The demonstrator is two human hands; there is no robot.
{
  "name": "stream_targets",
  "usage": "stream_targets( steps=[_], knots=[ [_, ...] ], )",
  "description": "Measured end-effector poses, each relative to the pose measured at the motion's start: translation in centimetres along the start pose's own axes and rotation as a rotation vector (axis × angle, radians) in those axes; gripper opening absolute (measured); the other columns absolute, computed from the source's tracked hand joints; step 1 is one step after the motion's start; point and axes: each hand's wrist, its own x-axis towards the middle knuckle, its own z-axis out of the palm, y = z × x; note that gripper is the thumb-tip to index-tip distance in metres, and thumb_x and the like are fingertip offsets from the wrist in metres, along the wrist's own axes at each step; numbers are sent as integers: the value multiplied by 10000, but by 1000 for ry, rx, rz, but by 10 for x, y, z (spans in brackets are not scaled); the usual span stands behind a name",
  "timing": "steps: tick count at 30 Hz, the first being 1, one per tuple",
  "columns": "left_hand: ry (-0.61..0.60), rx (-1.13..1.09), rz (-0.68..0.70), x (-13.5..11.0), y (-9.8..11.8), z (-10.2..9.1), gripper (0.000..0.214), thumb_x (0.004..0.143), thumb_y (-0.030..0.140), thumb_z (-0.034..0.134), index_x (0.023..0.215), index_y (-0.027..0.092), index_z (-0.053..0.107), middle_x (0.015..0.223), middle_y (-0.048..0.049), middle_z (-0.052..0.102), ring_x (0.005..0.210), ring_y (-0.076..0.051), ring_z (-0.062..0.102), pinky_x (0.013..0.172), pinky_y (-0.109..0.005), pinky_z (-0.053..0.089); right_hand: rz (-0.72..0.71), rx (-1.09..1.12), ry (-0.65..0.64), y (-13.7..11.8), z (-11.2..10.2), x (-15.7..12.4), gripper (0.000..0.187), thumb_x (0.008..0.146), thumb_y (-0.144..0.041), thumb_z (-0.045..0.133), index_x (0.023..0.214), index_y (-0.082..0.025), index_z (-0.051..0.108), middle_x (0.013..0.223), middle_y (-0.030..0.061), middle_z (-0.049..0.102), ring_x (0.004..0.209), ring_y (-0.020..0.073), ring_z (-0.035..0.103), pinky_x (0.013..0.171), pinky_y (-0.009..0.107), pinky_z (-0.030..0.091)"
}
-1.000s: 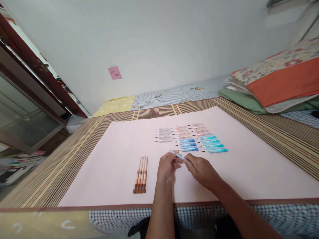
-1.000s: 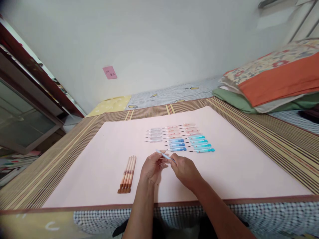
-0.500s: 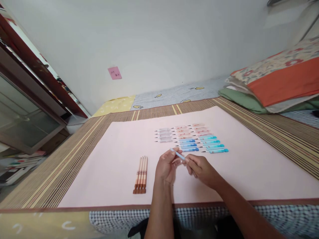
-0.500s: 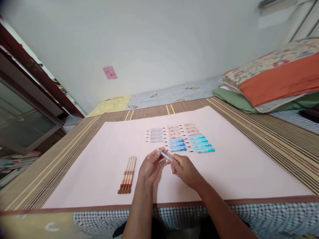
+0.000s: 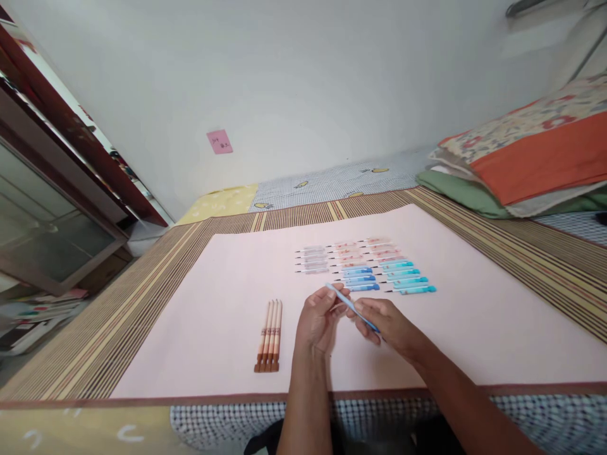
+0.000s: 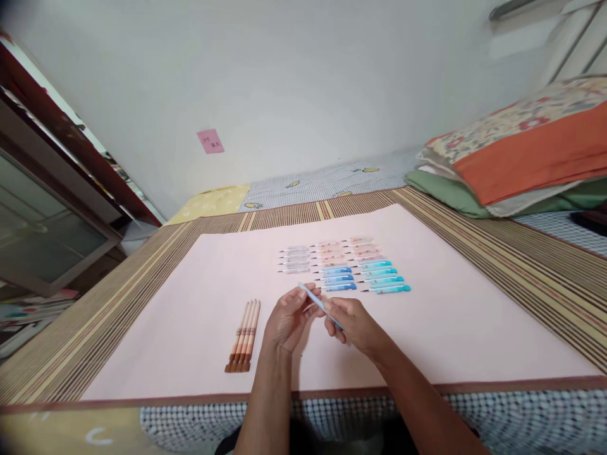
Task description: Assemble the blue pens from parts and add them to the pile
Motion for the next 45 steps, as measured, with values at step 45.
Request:
stream_targets(
  steps=[45],
  knots=[
    [408,-356,-9,11,4,-15,102,886,79,653,800,97,706,767,-102,722,645,-133,673,603,-218,559,-35,163,-67,-6,-16,-8,579,798,-555,766,1233,-178,702,1000,108,745,805,197,683,742,360,545]
  ],
)
